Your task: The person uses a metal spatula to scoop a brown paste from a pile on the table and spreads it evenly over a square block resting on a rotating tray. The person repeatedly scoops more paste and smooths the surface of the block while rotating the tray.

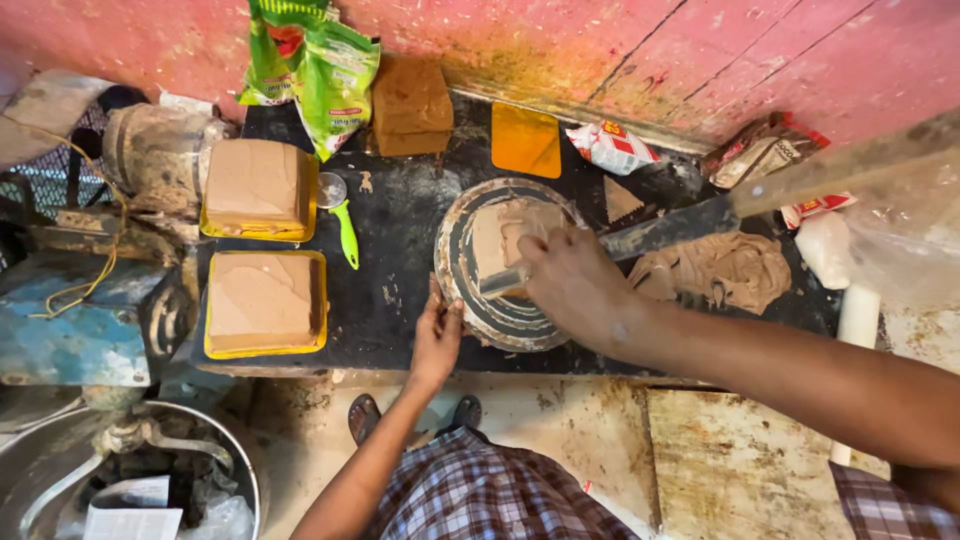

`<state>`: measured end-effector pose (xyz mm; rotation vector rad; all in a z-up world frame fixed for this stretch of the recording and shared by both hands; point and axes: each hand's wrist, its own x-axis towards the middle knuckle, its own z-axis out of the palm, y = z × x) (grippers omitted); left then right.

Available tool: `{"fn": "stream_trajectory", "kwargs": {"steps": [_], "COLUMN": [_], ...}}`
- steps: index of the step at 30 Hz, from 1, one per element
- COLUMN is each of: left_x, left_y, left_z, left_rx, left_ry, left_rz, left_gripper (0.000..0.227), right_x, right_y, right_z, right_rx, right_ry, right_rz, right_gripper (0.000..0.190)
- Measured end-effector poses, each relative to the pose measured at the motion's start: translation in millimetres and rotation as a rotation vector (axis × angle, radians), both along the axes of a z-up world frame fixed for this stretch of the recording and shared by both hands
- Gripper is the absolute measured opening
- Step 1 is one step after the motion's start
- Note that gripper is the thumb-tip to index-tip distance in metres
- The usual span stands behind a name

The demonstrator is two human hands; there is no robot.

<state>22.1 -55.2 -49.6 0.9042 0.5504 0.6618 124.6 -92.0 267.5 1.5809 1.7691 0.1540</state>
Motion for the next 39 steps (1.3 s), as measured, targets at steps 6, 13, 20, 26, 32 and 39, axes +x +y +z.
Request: {"fn": "stream_trajectory", "kwargs": {"steps": [6, 13, 20, 26, 32, 39], "left_x": [-2.3, -3.6, 1.5, -4.2, -11.2, 4.0], "left_y": [6.7, 14.8, 49.6, 60.1, 3.6, -15.7], "left_z": [1.9, 7.2, -0.3, 15.5, 46.2, 52.6], "left_rx": [0.028, -0.012, 0.104, 0.209, 0.097, 0.084], "left_ry": [0.015, 0.053, 0.215, 0.284, 0.139, 0.191], "left_rz": [-0.023, -0.053, -0.053, 0.036, 0.125, 0.294], "left_gripper": [0.071, 0.069, 0.059, 0.042, 0.037, 0.033], "right_x": [6.4, 40.2, 57.1, 103.1, 157.7, 240.6], "right_y": [11.4, 47.6, -8.6, -161.0, -310.8, -386.1], "right_z": [2.9, -0.6, 11.1, -63.5, -253.9, -335.2], "right_rx": [0.395, 0.138, 0.079, 0.722, 1.33, 1.355], "right_ry": [0.039, 0.097, 0.473, 0.754, 0.716, 0.574], "right_rz": [0.301, 0.005, -0.276, -0.741, -1.062, -1.09], "right_gripper": [0.026, 0.011, 0.011, 0.027, 0.019, 0.03]}}
